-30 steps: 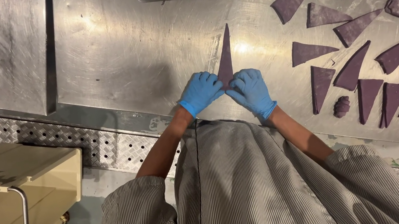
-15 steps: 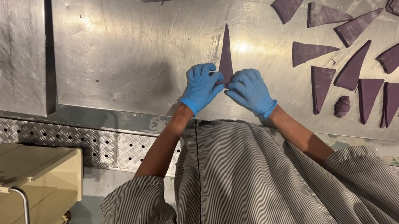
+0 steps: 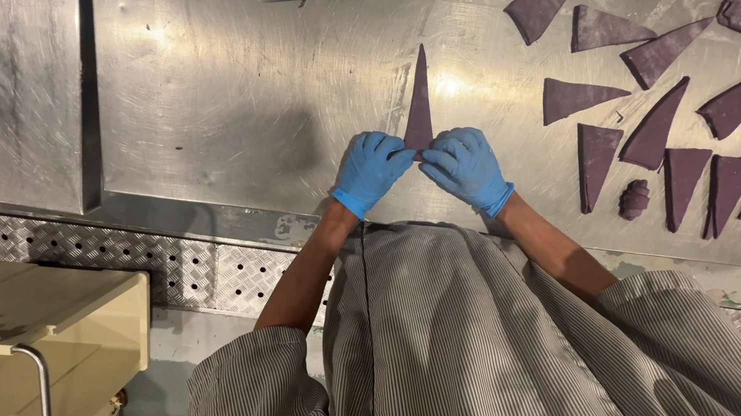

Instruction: Rolling and preparing purple dough into croissant shapes on a metal workbench.

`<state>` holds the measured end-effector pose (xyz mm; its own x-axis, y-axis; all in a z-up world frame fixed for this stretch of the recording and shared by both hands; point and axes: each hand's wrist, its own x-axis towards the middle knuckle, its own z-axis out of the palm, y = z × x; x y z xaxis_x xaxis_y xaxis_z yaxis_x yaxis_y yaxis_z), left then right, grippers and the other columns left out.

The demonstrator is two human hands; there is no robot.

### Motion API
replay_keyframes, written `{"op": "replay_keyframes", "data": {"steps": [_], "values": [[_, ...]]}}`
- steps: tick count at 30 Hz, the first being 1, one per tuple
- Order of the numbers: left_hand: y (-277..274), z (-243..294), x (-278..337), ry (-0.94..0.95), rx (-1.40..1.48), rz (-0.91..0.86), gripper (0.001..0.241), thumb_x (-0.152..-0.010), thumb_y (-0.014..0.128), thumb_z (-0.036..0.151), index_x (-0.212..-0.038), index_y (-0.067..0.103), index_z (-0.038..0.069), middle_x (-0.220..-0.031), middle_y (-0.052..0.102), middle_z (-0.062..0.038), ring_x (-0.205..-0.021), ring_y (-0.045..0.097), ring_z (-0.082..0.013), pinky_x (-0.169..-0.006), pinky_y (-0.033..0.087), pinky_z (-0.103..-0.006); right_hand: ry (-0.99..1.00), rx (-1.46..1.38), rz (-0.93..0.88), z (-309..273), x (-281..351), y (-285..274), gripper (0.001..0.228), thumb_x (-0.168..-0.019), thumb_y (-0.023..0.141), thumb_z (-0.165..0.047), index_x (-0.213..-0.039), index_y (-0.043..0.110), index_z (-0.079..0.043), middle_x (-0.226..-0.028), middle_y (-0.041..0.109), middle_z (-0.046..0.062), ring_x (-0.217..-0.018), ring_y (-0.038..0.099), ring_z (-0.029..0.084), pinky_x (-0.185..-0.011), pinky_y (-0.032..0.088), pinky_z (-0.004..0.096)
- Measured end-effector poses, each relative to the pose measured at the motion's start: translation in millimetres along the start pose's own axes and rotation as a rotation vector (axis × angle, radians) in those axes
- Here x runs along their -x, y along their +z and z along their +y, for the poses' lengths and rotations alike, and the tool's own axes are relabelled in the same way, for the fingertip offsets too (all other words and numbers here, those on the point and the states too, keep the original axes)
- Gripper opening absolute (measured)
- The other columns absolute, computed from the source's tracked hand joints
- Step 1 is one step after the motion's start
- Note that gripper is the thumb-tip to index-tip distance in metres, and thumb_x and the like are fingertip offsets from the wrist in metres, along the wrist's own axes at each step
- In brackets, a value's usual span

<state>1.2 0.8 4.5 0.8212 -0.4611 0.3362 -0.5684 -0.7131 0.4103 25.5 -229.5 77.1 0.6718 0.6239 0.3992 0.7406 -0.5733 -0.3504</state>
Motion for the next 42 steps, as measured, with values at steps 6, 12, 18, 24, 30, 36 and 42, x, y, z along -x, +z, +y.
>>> {"op": "replay_keyframes", "data": {"steps": [6, 12, 18, 24, 30, 36, 42], "values": [[1, 6, -5, -0.057, 0.065, 0.016, 0.019, -0.089, 0.078, 0.022, -0.105, 0.071, 0.015, -0.109, 0.061, 0.000, -0.102, 0.058, -0.0210, -0.094, 0.048, -0.0387, 0.006, 0.038, 0.011, 1, -2, 0, 0.032, -0.087, 0.085, -0.019, -0.112, 0.067, -0.013, -0.107, 0.063, 0.002, -0.103, 0.061, 0.024, -0.094, 0.046, 0.040], [3, 2, -10, -0.062, 0.066, 0.020, 0.017, -0.090, 0.078, 0.021, -0.104, 0.071, 0.016, -0.110, 0.062, 0.000, -0.103, 0.059, -0.0205, -0.094, 0.049, -0.0383, 0.024, -0.018, -0.011, 2, -4, 2, 0.037, -0.088, 0.085, -0.019, -0.117, 0.064, -0.011, -0.108, 0.062, 0.005, -0.103, 0.061, 0.025, -0.094, 0.047, 0.042], [0, 4, -14, -0.064, 0.083, 0.039, 0.020, -0.087, 0.081, 0.026, -0.103, 0.072, 0.018, -0.111, 0.062, 0.000, -0.103, 0.059, -0.0215, -0.094, 0.050, -0.0377, 0.035, -0.030, 0.006, 2, -8, 0, 0.038, -0.087, 0.085, -0.020, -0.117, 0.062, -0.011, -0.107, 0.061, 0.006, -0.103, 0.060, 0.026, -0.094, 0.045, 0.042], [-1, 3, -20, -0.057, 0.092, 0.038, 0.023, -0.089, 0.081, 0.028, -0.106, 0.073, 0.015, -0.110, 0.060, -0.002, -0.102, 0.058, -0.0224, -0.094, 0.049, -0.0384, 0.057, -0.029, -0.020, 7, -7, 4, 0.036, -0.088, 0.084, -0.017, -0.117, 0.063, -0.011, -0.109, 0.061, 0.006, -0.104, 0.060, 0.026, -0.095, 0.045, 0.042], [3, -3, -24, -0.080, 0.037, 0.059, 0.020, -0.089, 0.080, 0.029, -0.105, 0.073, 0.021, -0.113, 0.060, 0.000, -0.105, 0.058, -0.0208, -0.097, 0.049, -0.0365, 0.073, -0.071, -0.014, 10, -12, 3, 0.038, -0.087, 0.085, -0.020, -0.117, 0.064, -0.009, -0.110, 0.061, 0.007, -0.104, 0.060, 0.027, -0.095, 0.045, 0.043], [2, -8, -29, -0.062, 0.037, 0.010, 0.024, -0.089, 0.080, 0.035, -0.106, 0.072, 0.020, -0.113, 0.060, 0.000, -0.106, 0.057, -0.0215, -0.097, 0.048, -0.0377, 0.089, -0.077, -0.004, 9, -21, -6, 0.038, -0.088, 0.084, -0.019, -0.118, 0.064, -0.007, -0.111, 0.061, 0.008, -0.104, 0.060, 0.028, -0.096, 0.045, 0.042], [-7, -4, -38, -0.049, -0.002, 0.008, 0.029, -0.087, 0.079, 0.036, -0.109, 0.072, 0.019, -0.115, 0.059, -0.001, -0.107, 0.057, -0.0213, -0.099, 0.048, -0.0384, 0.105, -0.078, -0.025, 17, -20, 0, 0.035, -0.089, 0.084, -0.018, -0.116, 0.065, -0.008, -0.111, 0.061, 0.008, -0.106, 0.060, 0.027, -0.097, 0.044, 0.042]]}}
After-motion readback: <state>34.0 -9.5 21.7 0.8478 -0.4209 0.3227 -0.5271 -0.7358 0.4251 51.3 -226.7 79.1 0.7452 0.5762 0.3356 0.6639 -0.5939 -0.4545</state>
